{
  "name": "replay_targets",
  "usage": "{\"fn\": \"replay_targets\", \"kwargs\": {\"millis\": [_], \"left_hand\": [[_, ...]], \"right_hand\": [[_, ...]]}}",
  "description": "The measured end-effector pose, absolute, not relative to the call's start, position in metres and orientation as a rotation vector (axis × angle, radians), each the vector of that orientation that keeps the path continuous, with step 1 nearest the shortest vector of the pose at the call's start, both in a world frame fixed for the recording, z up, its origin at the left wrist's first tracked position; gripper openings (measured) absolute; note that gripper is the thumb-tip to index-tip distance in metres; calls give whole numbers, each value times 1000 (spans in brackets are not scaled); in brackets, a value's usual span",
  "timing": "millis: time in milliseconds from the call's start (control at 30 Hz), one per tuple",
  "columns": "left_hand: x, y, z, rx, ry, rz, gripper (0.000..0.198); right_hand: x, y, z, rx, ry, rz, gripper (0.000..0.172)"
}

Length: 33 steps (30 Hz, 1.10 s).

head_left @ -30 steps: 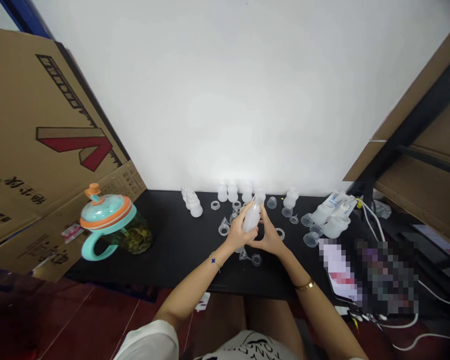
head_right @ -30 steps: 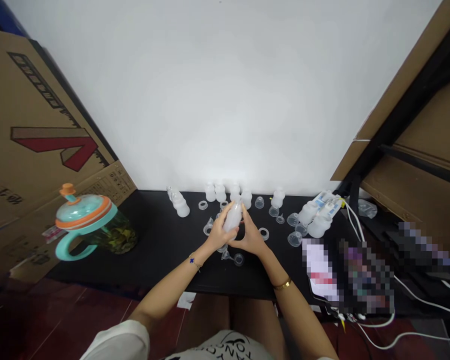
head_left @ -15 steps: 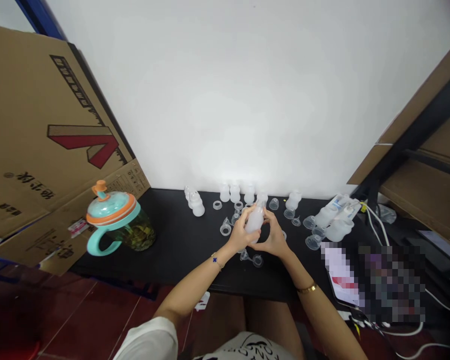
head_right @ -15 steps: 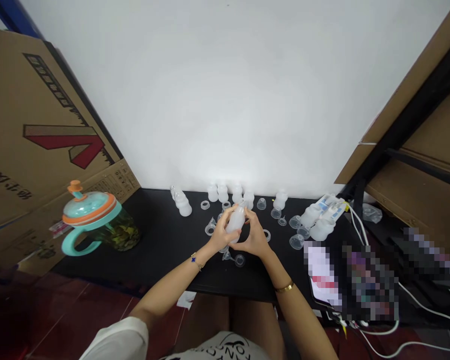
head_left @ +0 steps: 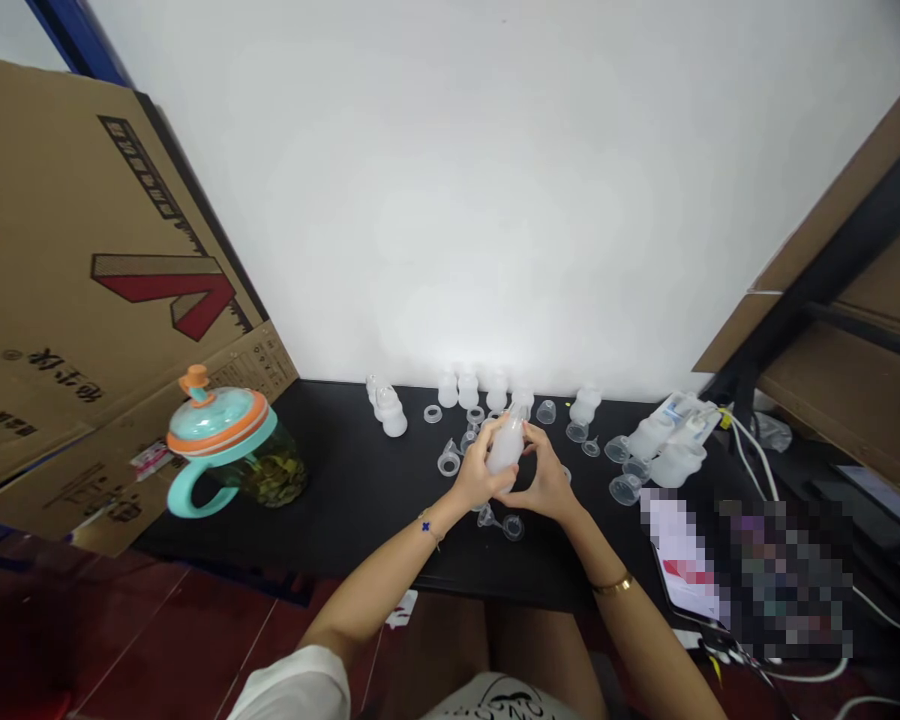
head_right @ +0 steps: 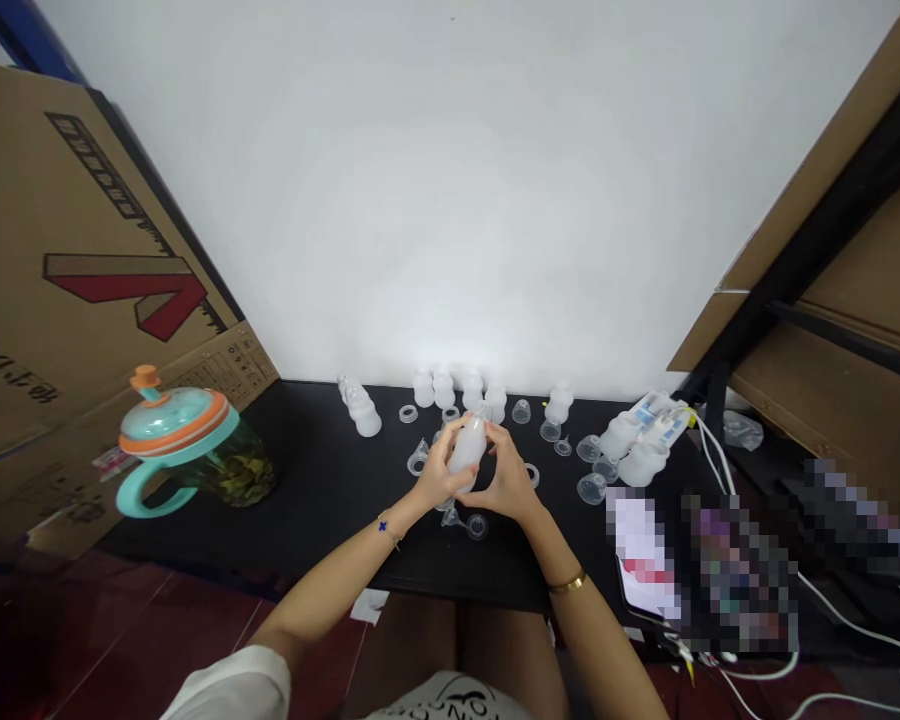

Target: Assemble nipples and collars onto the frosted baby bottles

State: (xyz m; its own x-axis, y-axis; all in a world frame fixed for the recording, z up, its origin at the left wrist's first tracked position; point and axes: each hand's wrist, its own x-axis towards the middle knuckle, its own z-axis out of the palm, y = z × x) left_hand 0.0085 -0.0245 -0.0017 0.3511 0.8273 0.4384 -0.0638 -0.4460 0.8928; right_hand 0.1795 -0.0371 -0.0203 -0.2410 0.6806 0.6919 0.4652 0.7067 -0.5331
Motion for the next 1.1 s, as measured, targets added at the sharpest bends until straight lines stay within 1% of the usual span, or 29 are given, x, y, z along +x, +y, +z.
{"fn": "replay_targets", "kwargs": {"millis": [200,400,467,600,700,800,833,867,1000,1100], "left_hand": [[7,-22,-5,1644,685,1241,82],[3,-20,-3,1743,768,1216,85],[0,-16,-3,1776,773,1236,83],[-11,0,-1,1777,895,1373,83],[-23,16,0,1693,966,1512,84],[-35,31,-2,1581,959,1595,93],[-39,36,-3,1558,976,1623,93],[-42,40,-5,1552,1003,1638,91],[-52,52,-13,1537,1188,1712,71],[-58,57,-19,1550,1252,1716,62]], "right_hand": [[177,-39,-20,-885,-1876,292,105],[175,-40,-20,-914,-1900,316,105],[174,-41,-18,-933,-1914,329,99],[174,-41,-12,-1012,-1921,326,79],[176,-41,-9,-1062,-1848,304,76],[178,-40,-8,-1092,-1803,301,72],[178,-39,-8,-1098,-1796,300,70],[178,-39,-8,-1101,-1792,300,69],[178,-40,-8,-1089,-1822,310,66],[177,-40,-7,-1094,-1832,314,62]]}}
